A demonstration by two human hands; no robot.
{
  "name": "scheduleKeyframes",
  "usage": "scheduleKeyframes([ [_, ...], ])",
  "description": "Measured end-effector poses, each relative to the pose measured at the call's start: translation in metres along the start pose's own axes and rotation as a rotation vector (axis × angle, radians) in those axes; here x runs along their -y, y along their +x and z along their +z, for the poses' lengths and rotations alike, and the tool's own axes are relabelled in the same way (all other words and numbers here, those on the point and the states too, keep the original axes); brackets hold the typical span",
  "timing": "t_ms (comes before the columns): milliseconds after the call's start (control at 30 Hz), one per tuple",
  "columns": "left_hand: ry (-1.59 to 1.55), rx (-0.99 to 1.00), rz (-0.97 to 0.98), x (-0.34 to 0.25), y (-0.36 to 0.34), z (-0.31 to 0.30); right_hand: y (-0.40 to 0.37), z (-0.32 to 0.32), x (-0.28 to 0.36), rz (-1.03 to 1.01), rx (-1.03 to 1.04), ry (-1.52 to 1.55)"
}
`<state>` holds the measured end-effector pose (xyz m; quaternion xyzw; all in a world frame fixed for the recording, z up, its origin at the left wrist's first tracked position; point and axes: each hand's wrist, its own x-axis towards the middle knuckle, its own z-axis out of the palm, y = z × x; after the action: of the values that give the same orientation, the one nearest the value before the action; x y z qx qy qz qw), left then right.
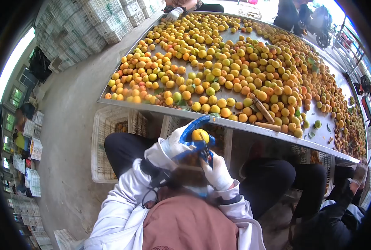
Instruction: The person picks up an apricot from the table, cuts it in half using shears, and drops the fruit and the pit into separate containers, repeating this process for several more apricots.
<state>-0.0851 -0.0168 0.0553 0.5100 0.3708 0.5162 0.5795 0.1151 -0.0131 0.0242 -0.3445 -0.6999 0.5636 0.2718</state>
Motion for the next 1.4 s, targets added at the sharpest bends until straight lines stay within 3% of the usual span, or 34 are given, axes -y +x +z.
scheduleKeyframes([
  [67,0.475,0.083,0.022,-0.021,0.001,-0.008,0.000,0.003,0.001,0.076,0.021,0.091],
  [167,0.734,0.146,0.008,-0.028,0.007,-0.015,0.000,0.007,0.003,0.181,0.037,0.218],
  [233,0.661,0.156,-0.059,-0.032,0.008,-0.010,0.001,0.009,0.003,0.204,0.030,0.253],
  [300,0.313,0.030,0.104,-0.009,0.011,-0.005,0.001,0.016,-0.001,0.004,-0.115,0.199],
  [367,0.028,-0.183,0.064,0.020,0.008,0.008,0.003,0.015,-0.010,-0.036,-0.157,0.148],
  [500,-0.014,-0.317,0.092,0.038,0.006,0.029,0.005,0.016,-0.019,-0.066,-0.187,-0.052],
  [567,0.283,-0.416,0.072,0.027,0.007,0.039,0.007,0.021,-0.022,-0.058,-0.334,-0.140],
  [600,0.275,-0.434,0.115,0.025,0.009,0.043,0.005,0.016,-0.012,-0.019,-0.314,-0.187],
  [767,0.441,-0.374,0.116,0.016,0.015,0.045,0.006,0.024,-0.023,-0.053,-0.392,-0.001],
  [900,0.505,-0.375,0.078,0.037,0.021,0.037,0.003,0.023,-0.017,0.030,-0.306,0.203],
  [967,0.279,-0.312,-0.036,0.039,0.020,0.037,0.000,0.023,-0.014,0.141,-0.220,0.429],
  [1133,0.028,-0.299,-0.179,0.030,0.018,0.038,-0.001,0.030,-0.040,0.151,-0.148,0.619],
  [1200,0.015,-0.310,-0.209,0.027,0.016,0.039,0.000,0.031,-0.040,0.255,-0.053,0.800],
  [1367,-0.077,-0.315,-0.261,0.025,0.013,0.036,0.001,0.029,-0.040,0.262,-0.031,0.800],
  [1400,-0.141,-0.282,-0.251,0.027,0.012,0.033,0.002,0.027,-0.040,0.235,-0.066,0.686],
])
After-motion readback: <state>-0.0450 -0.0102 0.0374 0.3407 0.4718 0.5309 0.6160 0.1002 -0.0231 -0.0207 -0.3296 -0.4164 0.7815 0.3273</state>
